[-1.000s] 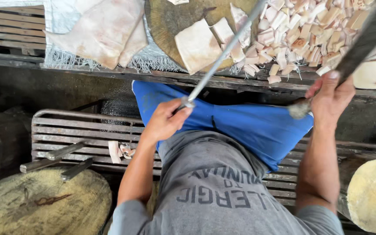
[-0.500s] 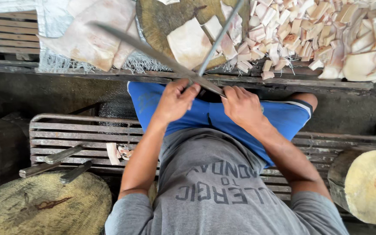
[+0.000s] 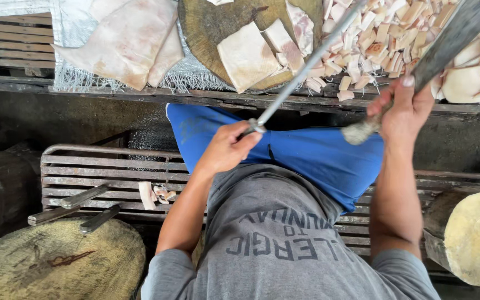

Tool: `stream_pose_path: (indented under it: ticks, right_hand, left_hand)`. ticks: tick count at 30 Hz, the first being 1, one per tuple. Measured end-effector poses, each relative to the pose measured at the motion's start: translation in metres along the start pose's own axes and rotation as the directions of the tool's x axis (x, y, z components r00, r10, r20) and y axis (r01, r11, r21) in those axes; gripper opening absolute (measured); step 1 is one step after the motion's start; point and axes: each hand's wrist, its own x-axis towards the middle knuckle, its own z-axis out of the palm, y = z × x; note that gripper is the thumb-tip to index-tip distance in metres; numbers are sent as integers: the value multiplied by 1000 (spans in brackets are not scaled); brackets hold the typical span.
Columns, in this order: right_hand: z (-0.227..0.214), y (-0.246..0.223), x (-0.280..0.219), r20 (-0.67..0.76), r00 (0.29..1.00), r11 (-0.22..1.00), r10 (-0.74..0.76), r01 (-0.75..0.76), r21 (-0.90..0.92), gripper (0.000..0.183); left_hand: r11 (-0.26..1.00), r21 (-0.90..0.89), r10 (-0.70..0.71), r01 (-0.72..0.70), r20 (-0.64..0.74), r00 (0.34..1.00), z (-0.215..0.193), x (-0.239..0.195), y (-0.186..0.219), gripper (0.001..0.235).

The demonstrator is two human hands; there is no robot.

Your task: The person is cutting pieces of animal skins using a large knife on a wooden board.

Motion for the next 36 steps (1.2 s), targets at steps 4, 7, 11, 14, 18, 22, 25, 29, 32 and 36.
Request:
stream_pose_path:
  ticks: [4,7,11,14,18,22,25,29,32,36]
  right_hand:
    - [88,-9,-13,20,999,998,-37,36,51,19]
    - [115,1,-65,299,918,924,262,-148,-353,17]
    - [110,27,-92,409,850,852,331,-83,-518,32]
    - [117,31,-89,381,853,894,357,-193,-405,31]
    - [130,21,-75,326,873,918,362,-275,-285,31]
    - [121,17,-76,280,897,926,341,-270,-263,34]
    - [116,18,-71,261,900,923,349,-283,-260,34]
    - [111,26,-74,228,906,918,357,-295,-265,34]
    - [109,28,-75,230,908,923,351,-295,-245,35]
    - [108,35,-81,246,904,928,349,-299,-221,36]
  left_hand:
    - [983,57,173,-175,52,984,14,33,16,23]
    - [978,200,78,-58,-94,992,-16,55,21,33]
    - [974,226,57,6,-275,960,-74,81,-1,29]
    - [866,499,270,-23,-429,862,-98,114,-15,28]
    - [735,666,310,129,-499,809,-126,155,-29,31]
    - [538,804,326,252,-474,818,-142,178,-48,33]
    - [482,826,348,291,-485,802,-143,187,-51,34]
    - [551,791,347,266,-507,789,-136,177,-48,30]
    - [633,747,415,205,-550,725,-132,149,-52,25]
    - [695,639,344,330,-698,628,-138,119,-63,25]
